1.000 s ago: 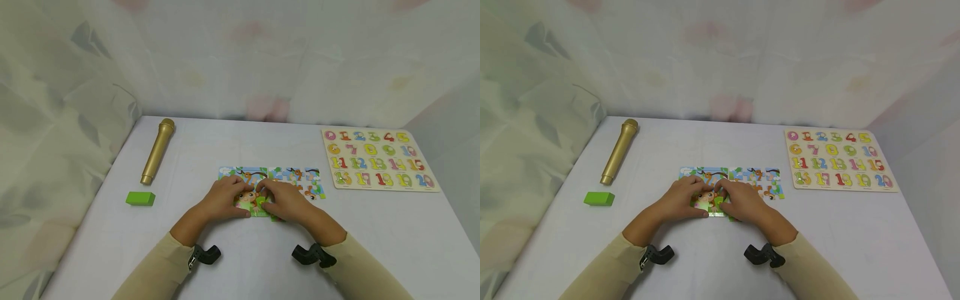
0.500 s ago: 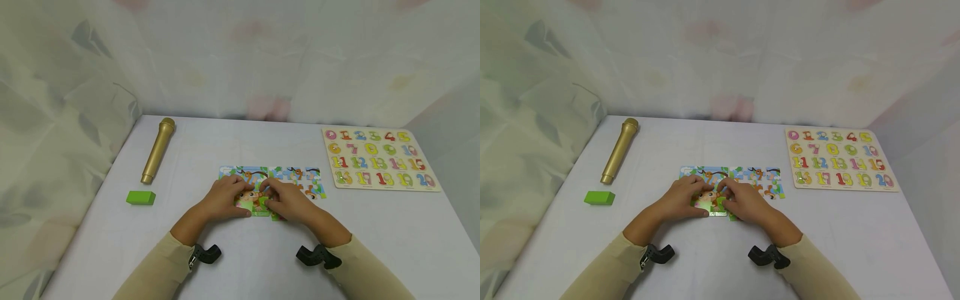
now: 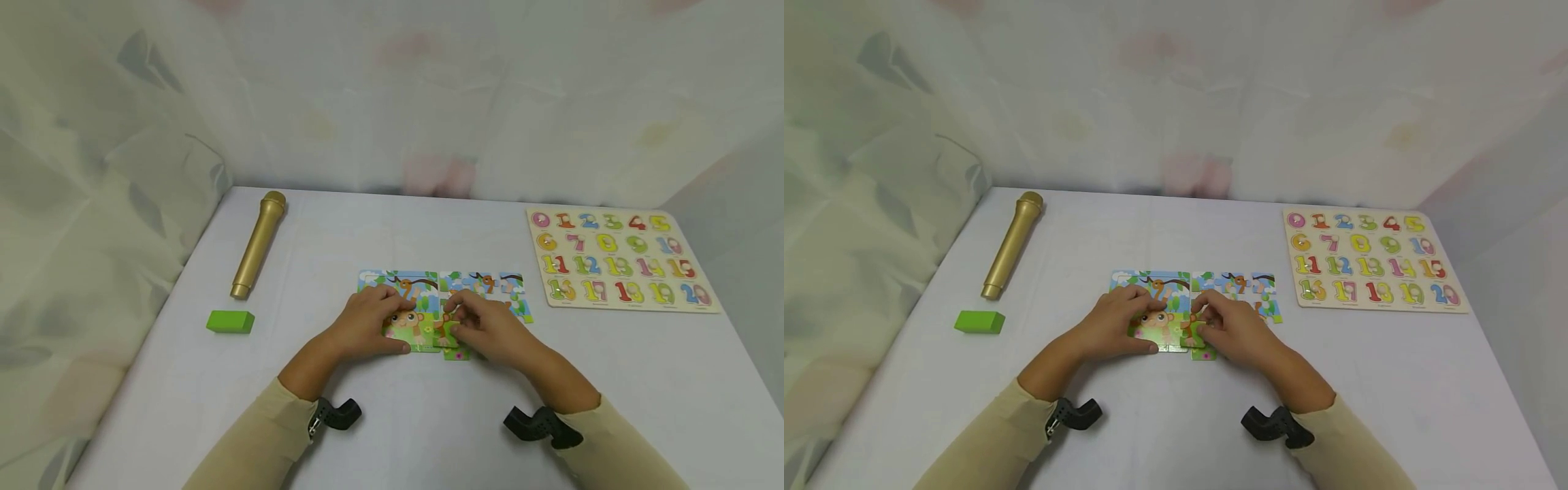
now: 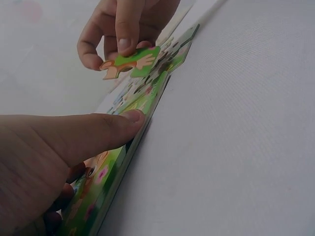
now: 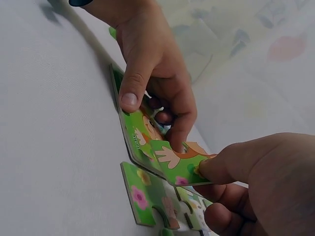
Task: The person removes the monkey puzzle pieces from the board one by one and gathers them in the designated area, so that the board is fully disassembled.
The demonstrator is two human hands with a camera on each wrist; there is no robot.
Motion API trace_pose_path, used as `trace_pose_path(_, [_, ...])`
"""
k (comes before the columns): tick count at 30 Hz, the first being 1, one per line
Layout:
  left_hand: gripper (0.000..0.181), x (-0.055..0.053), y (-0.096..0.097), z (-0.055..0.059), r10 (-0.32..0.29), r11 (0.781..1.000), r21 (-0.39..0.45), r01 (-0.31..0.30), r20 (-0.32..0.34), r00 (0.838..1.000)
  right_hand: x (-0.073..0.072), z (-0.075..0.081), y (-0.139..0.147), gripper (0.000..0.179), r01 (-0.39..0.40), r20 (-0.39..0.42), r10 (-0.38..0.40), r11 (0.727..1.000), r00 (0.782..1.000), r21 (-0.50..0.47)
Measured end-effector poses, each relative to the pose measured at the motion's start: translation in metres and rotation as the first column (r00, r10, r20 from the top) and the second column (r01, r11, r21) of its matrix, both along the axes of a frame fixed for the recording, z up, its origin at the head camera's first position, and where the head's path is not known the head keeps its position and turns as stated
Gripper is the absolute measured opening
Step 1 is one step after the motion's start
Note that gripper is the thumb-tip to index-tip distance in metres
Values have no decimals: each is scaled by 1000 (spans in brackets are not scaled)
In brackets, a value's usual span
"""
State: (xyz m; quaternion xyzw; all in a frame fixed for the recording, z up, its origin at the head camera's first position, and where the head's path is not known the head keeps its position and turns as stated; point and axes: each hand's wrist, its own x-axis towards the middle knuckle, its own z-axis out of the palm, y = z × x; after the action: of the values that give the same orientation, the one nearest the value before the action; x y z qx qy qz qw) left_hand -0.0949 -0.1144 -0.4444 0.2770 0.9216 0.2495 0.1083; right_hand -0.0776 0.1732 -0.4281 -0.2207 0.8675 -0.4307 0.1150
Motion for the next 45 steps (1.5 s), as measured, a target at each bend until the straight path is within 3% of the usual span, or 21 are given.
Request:
trace_pose_path(12, [73,2,2,4,6,1000,-6,-6,23,1000,18,-5,18,28,78,-7,-78,997,997,27])
trace_pose_path(27, [73,1,2,0,11,1000,-8,-10,32,999,27,8,59,17,188,53,-190,982,980,35])
trace_pose_path(36, [73,2,1,0,14,1000,-20,-13,45,999,25,17,94,11,153,47,-156,986,987,65])
trace_pose_path(45, [73,3,2,3,12,1000,-8,-12,36,999,22,13,121,10,122,124,-142,981,982,153])
